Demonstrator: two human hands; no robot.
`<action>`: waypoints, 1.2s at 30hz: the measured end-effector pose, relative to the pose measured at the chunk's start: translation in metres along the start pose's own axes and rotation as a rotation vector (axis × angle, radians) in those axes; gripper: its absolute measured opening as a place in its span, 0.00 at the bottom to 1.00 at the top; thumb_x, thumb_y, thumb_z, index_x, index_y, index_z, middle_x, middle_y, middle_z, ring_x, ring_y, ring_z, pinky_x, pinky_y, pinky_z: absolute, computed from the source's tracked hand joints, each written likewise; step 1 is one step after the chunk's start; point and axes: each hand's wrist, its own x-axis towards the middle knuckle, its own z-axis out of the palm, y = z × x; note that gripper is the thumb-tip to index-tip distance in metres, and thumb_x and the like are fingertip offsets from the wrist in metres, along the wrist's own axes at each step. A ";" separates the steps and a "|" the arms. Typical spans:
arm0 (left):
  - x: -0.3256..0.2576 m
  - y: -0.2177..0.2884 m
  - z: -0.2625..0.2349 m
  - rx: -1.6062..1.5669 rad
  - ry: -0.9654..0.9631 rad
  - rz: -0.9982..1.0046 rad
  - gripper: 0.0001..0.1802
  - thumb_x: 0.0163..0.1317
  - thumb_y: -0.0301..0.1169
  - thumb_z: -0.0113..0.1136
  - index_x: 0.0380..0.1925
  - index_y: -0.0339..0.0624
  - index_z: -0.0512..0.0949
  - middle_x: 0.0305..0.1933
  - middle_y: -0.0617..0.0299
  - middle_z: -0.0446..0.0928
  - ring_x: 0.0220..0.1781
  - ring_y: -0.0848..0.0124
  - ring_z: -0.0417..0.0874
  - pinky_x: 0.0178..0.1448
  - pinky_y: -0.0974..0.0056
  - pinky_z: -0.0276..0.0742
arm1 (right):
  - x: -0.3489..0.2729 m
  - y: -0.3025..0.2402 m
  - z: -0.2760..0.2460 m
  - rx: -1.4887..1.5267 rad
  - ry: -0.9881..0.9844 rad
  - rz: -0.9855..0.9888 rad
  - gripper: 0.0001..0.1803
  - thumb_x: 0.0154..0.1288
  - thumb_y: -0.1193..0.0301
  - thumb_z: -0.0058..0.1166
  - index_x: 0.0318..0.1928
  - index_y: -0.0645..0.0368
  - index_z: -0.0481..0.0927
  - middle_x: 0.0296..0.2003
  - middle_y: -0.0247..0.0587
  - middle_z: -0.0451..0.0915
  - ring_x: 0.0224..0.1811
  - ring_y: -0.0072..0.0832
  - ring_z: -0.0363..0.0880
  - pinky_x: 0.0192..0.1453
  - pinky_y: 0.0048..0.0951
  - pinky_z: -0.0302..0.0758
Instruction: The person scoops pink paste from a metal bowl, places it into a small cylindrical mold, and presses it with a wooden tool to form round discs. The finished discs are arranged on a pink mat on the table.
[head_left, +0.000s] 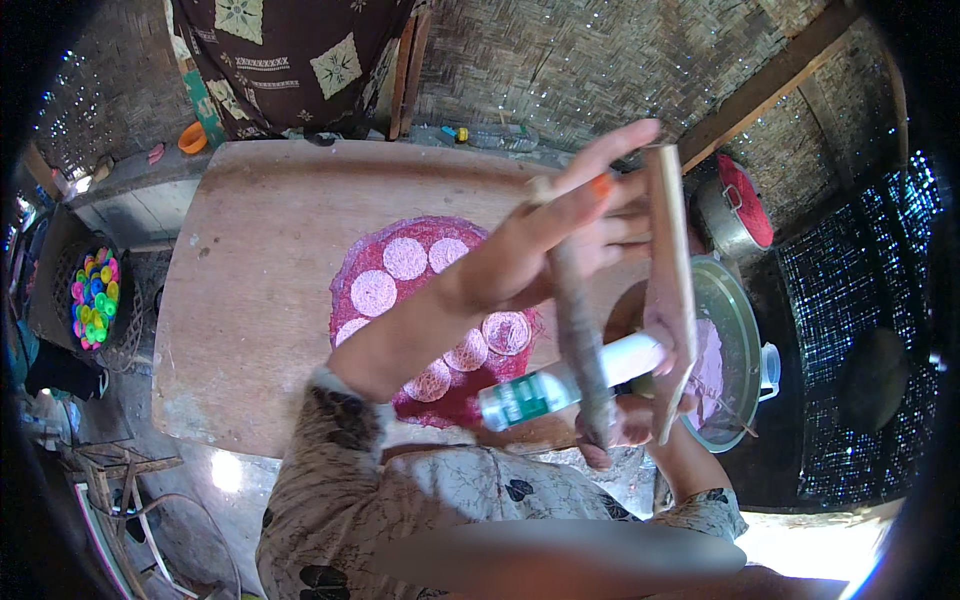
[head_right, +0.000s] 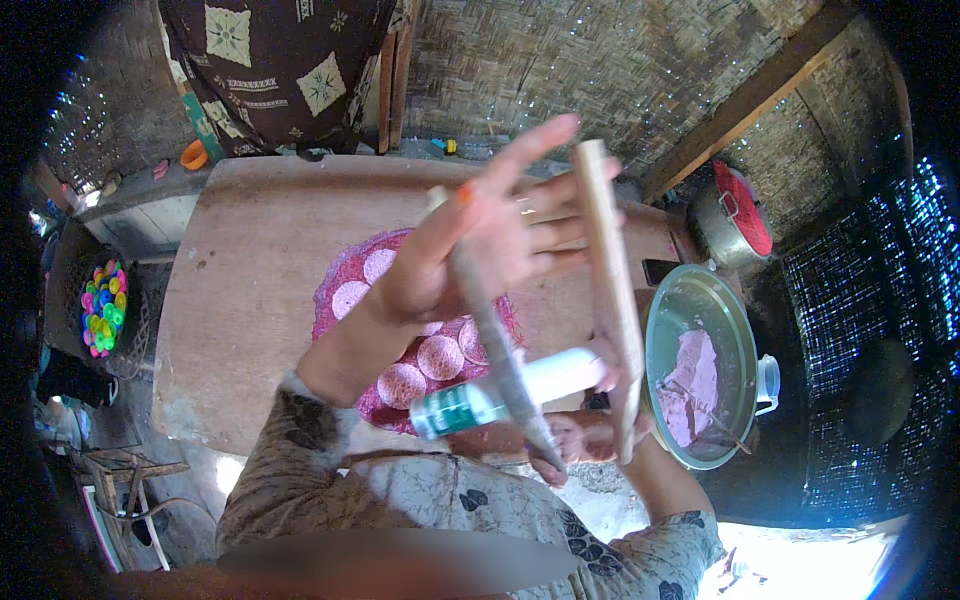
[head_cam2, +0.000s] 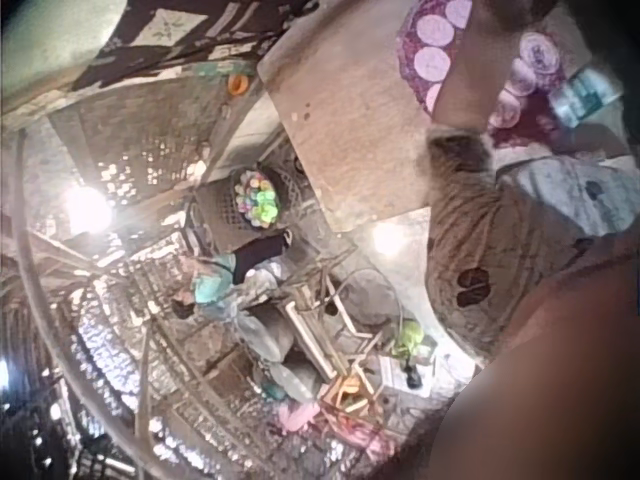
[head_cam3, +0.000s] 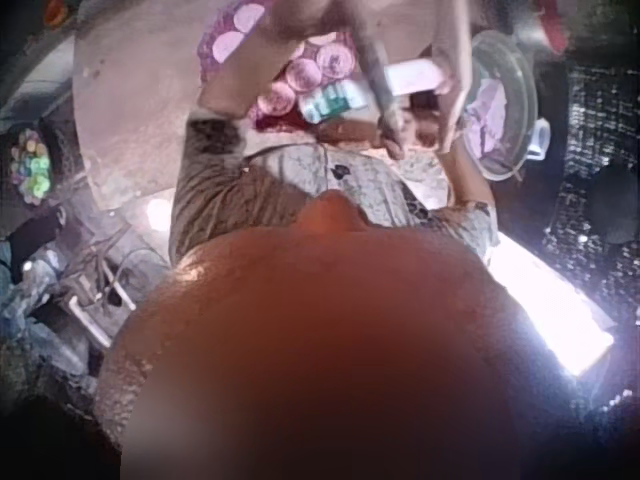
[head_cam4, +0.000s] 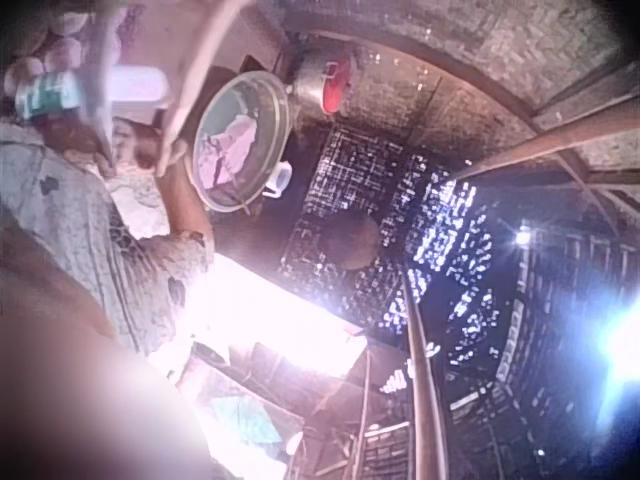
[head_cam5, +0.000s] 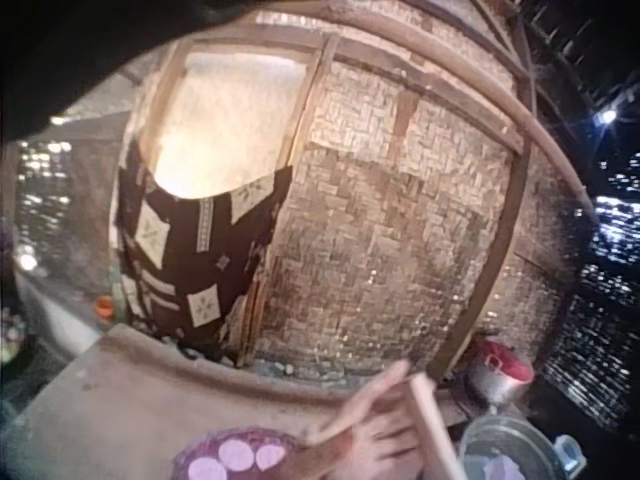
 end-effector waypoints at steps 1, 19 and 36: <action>0.014 -0.011 -0.004 -0.060 -0.020 0.010 0.50 0.69 0.56 0.49 0.77 0.42 0.37 0.77 0.38 0.53 0.74 0.47 0.63 0.77 0.45 0.56 | -0.002 0.000 0.002 0.000 0.026 -0.023 0.69 0.48 0.28 0.54 0.76 0.66 0.45 0.57 0.60 0.72 0.63 0.49 0.71 0.69 0.47 0.65; -0.078 -0.194 -0.216 -0.710 0.561 -0.011 0.33 0.68 0.59 0.47 0.52 0.39 0.76 0.48 0.54 0.79 0.55 0.55 0.78 0.68 0.52 0.70 | -0.023 -0.043 -0.050 -0.031 1.041 0.296 0.49 0.62 0.42 0.49 0.69 0.74 0.60 0.46 0.67 0.79 0.46 0.48 0.83 0.53 0.48 0.80; -0.105 -0.166 -0.237 -0.687 0.545 0.066 0.27 0.66 0.55 0.49 0.48 0.41 0.74 0.45 0.56 0.76 0.52 0.54 0.77 0.61 0.50 0.74 | 0.009 -0.043 -0.067 -0.279 1.058 0.402 0.48 0.64 0.41 0.49 0.68 0.72 0.62 0.39 0.58 0.81 0.37 0.42 0.84 0.45 0.44 0.80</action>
